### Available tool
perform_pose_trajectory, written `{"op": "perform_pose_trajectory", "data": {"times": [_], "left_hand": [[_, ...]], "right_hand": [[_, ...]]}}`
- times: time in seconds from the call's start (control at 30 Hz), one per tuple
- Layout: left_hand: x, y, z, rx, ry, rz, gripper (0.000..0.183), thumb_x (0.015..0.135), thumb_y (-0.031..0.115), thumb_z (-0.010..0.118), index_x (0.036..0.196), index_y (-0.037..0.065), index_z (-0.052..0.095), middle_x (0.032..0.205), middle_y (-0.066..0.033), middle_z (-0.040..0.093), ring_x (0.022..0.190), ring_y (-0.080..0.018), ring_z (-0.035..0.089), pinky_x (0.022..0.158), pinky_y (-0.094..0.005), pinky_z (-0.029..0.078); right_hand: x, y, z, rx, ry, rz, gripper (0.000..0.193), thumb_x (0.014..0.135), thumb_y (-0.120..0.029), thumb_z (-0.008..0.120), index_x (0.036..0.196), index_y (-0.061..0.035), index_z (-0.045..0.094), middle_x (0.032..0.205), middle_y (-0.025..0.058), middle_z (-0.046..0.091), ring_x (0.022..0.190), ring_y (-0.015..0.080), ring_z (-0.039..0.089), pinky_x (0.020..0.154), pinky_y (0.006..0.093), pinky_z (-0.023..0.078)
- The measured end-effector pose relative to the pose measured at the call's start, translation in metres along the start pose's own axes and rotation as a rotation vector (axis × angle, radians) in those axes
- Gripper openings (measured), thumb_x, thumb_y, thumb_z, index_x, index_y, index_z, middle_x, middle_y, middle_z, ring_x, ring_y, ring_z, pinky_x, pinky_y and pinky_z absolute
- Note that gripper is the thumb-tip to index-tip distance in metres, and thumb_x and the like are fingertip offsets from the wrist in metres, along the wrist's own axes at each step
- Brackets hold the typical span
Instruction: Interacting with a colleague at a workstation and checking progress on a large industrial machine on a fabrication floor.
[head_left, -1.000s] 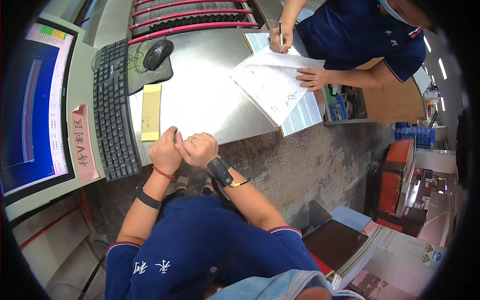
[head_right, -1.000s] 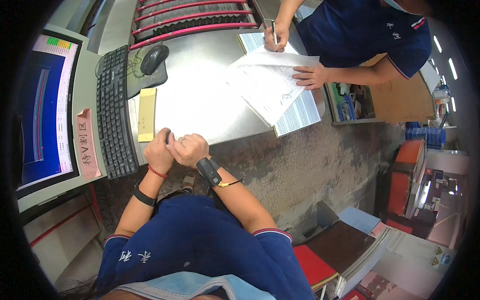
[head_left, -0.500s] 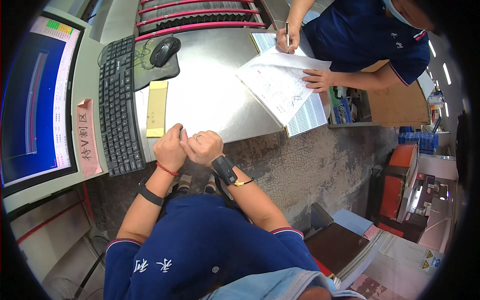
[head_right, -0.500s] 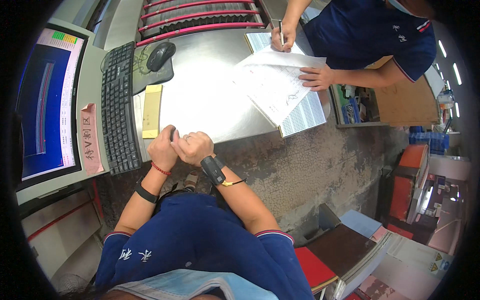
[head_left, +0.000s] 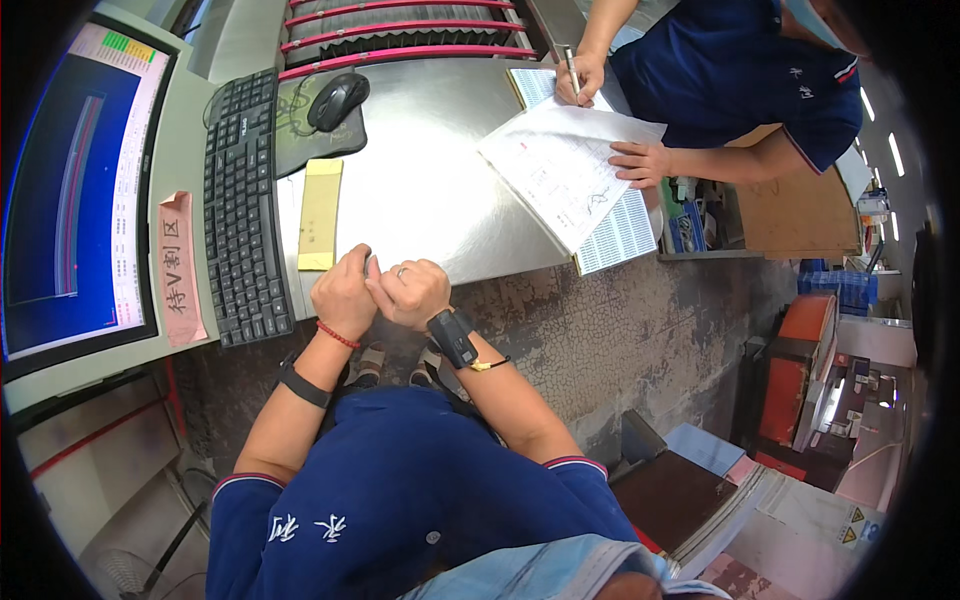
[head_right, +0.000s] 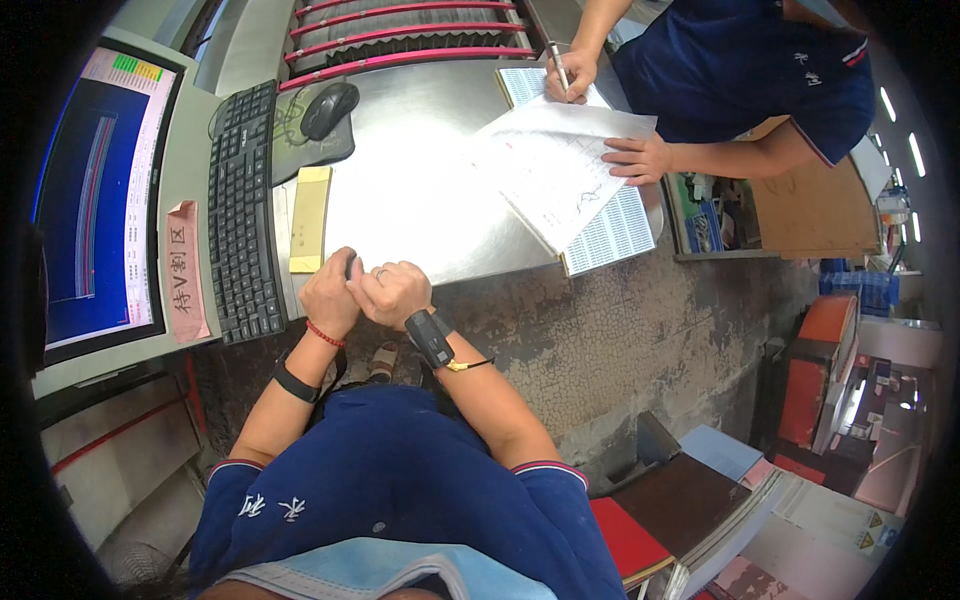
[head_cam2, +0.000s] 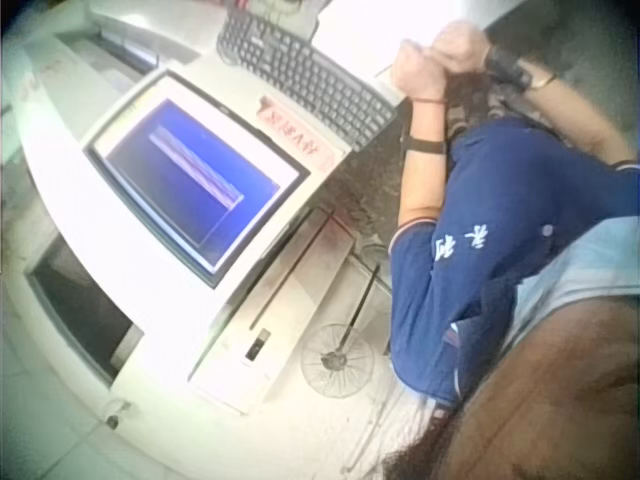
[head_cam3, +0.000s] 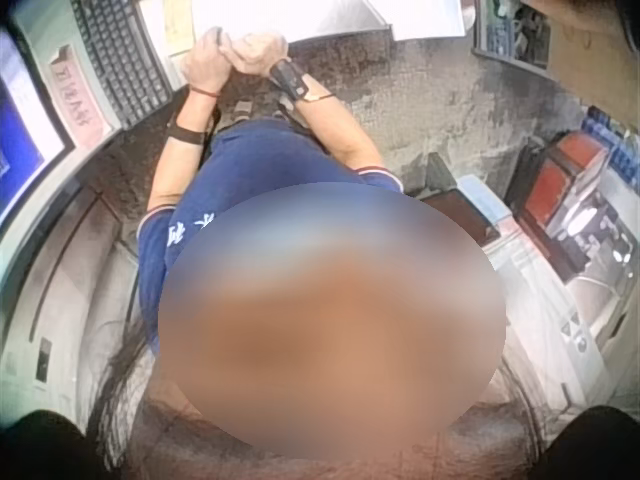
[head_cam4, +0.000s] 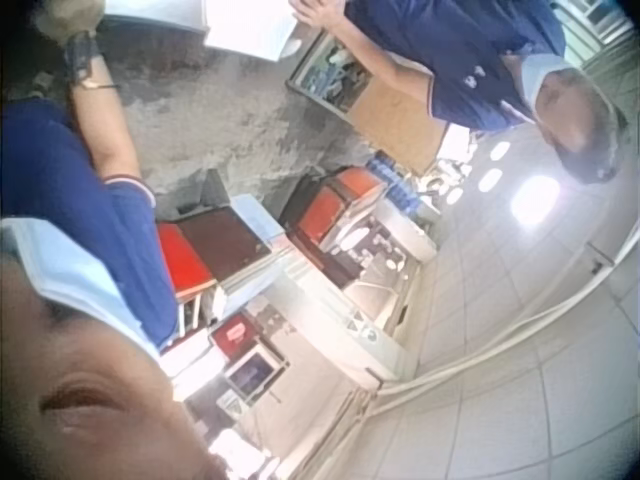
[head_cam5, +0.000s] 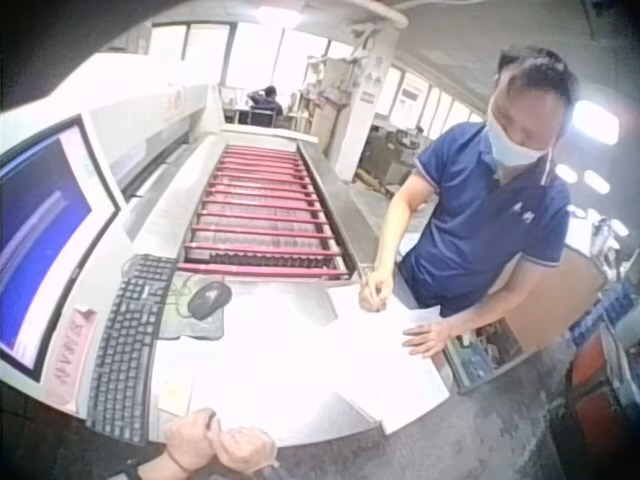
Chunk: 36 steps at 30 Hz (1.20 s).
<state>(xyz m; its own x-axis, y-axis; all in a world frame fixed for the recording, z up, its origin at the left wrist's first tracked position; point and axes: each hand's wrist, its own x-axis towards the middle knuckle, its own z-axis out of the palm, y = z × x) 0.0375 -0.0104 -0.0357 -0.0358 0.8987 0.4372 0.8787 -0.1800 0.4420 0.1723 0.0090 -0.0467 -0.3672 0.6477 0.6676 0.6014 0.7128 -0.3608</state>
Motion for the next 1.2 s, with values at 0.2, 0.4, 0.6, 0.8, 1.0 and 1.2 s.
{"op": "perform_pose_trajectory", "data": {"times": [0.2, 0.4, 0.6, 0.8, 1.0, 1.2], "left_hand": [[-0.0003, -0.0006, 0.0011, 0.010, 0.002, 0.000, 0.015, 0.082, 0.014, 0.068, 0.097, 0.010, 0.064, 0.081, -0.0068, 0.068, 0.070, -0.0273, 0.066, 0.059, -0.0352, 0.050], [0.0000, -0.0006, 0.0012, 0.003, 0.009, 0.003, 0.015, 0.083, 0.014, 0.068, 0.097, 0.011, 0.064, 0.080, -0.0064, 0.068, 0.069, -0.0269, 0.066, 0.059, -0.0352, 0.050], [-0.0027, -0.0044, 0.0027, 0.013, -0.003, -0.016, 0.017, 0.081, 0.015, 0.067, 0.097, 0.011, 0.065, 0.081, -0.0070, 0.068, 0.070, -0.0271, 0.066, 0.059, -0.0353, 0.050], [-0.0027, -0.0030, 0.0020, 0.003, 0.009, -0.009, 0.019, 0.080, 0.015, 0.067, 0.098, 0.010, 0.065, 0.078, -0.0077, 0.067, 0.067, -0.0276, 0.065, 0.057, -0.0364, 0.050], [-0.0035, -0.0050, 0.0037, -0.003, 0.048, 0.029, 0.020, 0.080, 0.016, 0.066, 0.099, 0.010, 0.064, 0.072, -0.0068, 0.064, 0.062, -0.0260, 0.063, 0.055, -0.0366, 0.049], [-0.0032, -0.0034, 0.0014, -0.024, 0.009, -0.013, 0.019, 0.080, 0.015, 0.067, 0.098, 0.009, 0.066, 0.079, -0.0093, 0.068, 0.067, -0.0286, 0.066, 0.058, -0.0367, 0.051]], "right_hand": [[0.0012, -0.0009, -0.0004, -0.003, 0.012, 0.000, 0.031, 0.078, -0.021, 0.073, 0.057, -0.0124, 0.052, 0.051, 0.0030, 0.051, 0.048, 0.0198, 0.054, 0.047, 0.0327, 0.041], [0.0007, -0.0009, -0.0009, -0.006, -0.004, 0.010, 0.029, 0.079, -0.021, 0.072, 0.058, -0.0124, 0.053, 0.051, 0.0028, 0.052, 0.047, 0.0198, 0.054, 0.048, 0.0321, 0.042], [0.0021, -0.0033, 0.0001, -0.003, -0.002, 0.016, 0.030, 0.079, -0.019, 0.072, 0.057, -0.0125, 0.054, 0.051, 0.0028, 0.053, 0.048, 0.0191, 0.055, 0.047, 0.0322, 0.042], [0.0066, -0.0055, -0.0042, 0.010, 0.023, 0.018, 0.031, 0.077, -0.015, 0.072, 0.055, -0.0122, 0.052, 0.049, 0.0033, 0.049, 0.045, 0.0212, 0.051, 0.045, 0.0337, 0.039], [0.0057, -0.0065, -0.0027, -0.011, 0.015, 0.010, 0.032, 0.078, -0.015, 0.072, 0.055, -0.0120, 0.050, 0.049, 0.0040, 0.048, 0.045, 0.0220, 0.050, 0.045, 0.0341, 0.038], [0.0052, -0.0067, -0.0028, 0.009, 0.002, 0.029, 0.034, 0.078, -0.016, 0.073, 0.055, -0.0116, 0.048, 0.050, 0.0052, 0.047, 0.046, 0.0245, 0.049, 0.047, 0.0352, 0.038]]}}
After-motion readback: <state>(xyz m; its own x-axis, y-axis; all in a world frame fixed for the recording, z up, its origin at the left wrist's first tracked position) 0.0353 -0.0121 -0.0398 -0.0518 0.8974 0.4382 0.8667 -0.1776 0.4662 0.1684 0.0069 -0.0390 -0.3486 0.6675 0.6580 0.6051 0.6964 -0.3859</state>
